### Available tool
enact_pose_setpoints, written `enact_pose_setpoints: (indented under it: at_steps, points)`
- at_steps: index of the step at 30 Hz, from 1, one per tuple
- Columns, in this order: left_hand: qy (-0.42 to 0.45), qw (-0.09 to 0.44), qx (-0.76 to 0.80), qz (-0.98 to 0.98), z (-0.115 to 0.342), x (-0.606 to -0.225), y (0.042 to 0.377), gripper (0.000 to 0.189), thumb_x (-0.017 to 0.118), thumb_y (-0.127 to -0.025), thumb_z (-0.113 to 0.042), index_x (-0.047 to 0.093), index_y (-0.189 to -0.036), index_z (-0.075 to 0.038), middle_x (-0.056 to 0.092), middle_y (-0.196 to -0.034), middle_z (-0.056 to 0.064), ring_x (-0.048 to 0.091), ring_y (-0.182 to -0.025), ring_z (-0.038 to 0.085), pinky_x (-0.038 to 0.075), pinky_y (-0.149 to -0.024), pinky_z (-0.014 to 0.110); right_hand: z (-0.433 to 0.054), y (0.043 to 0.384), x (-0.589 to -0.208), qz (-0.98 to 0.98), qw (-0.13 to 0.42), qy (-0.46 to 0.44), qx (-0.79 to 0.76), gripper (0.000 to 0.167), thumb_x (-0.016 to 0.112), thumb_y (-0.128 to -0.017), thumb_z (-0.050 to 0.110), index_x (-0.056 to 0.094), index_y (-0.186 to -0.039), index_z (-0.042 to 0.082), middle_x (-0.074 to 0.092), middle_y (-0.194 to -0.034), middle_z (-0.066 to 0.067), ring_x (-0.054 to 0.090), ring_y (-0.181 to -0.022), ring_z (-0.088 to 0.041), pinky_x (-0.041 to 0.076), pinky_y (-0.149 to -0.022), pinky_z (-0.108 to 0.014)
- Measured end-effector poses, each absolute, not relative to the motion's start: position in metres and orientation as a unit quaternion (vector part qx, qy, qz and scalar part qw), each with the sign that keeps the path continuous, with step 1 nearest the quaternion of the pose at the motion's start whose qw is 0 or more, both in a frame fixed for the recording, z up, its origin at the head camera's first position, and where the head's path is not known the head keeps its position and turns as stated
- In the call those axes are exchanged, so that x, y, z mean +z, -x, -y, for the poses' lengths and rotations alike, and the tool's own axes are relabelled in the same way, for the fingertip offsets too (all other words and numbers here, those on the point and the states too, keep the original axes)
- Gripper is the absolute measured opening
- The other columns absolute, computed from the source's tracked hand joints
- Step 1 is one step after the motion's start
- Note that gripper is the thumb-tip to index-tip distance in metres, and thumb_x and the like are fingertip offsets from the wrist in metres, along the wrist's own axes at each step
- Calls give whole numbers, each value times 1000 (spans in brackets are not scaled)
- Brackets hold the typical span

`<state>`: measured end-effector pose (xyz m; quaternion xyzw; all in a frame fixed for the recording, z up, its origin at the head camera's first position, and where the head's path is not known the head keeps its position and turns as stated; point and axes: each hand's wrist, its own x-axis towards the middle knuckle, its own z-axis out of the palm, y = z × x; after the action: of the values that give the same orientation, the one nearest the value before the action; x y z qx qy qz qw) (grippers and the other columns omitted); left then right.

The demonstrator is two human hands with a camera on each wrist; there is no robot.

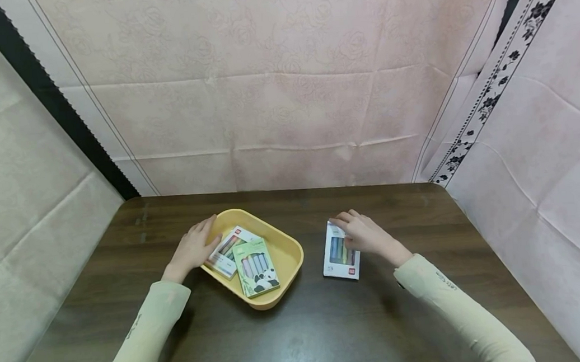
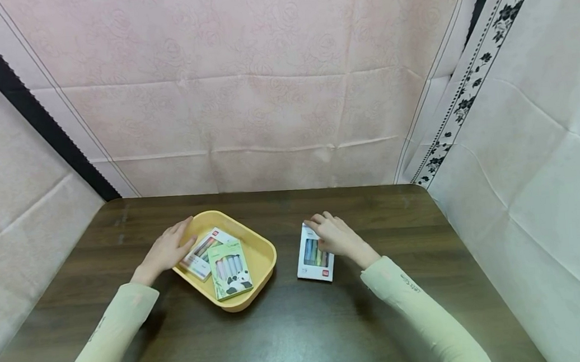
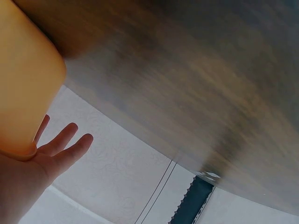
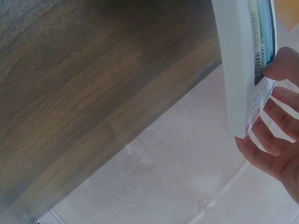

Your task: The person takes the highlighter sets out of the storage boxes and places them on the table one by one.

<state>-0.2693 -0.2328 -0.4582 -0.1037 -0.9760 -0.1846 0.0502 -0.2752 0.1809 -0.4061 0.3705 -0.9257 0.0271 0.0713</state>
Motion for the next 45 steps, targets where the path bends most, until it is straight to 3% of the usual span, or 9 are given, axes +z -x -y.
enact_pose_setpoints:
  at_steps: [12,32,40,45]
  points:
    - [104,50,-184,976,231,-456,268,60,41,-93,-36,23,-141,-6,33,-140,23,32,-124,46,27,-95,64,-179,278,-412,931,52,-359,35,51,64,-74,4,51,-124,5,56,-117,-13,52,-99,-25,48,-79,-40]
    - [99,46,-189,976,231,-456,268,60,40,-93,-37,23,-141,-7,32,-140,23,31,-125,45,27,-95,64,-178,282,-418,932,47,-356,54,52,65,-75,5,51,-126,7,56,-118,-11,51,-103,-24,47,-85,-41]
    - [108,72,-204,970,229,-454,264,60,39,-92,-43,27,-140,-8,36,-136,25,34,-121,47,28,-92,65,-178,284,-421,932,46,-354,53,52,65,-75,5,51,-125,7,56,-118,-11,51,-105,-24,47,-86,-41]
    - [104,66,-199,972,230,-455,265,59,41,-92,-38,26,-140,-6,35,-138,25,33,-122,47,27,-93,65,-178,285,-422,931,52,-358,48,51,66,-75,5,52,-125,6,56,-117,-12,52,-104,-24,47,-86,-42]
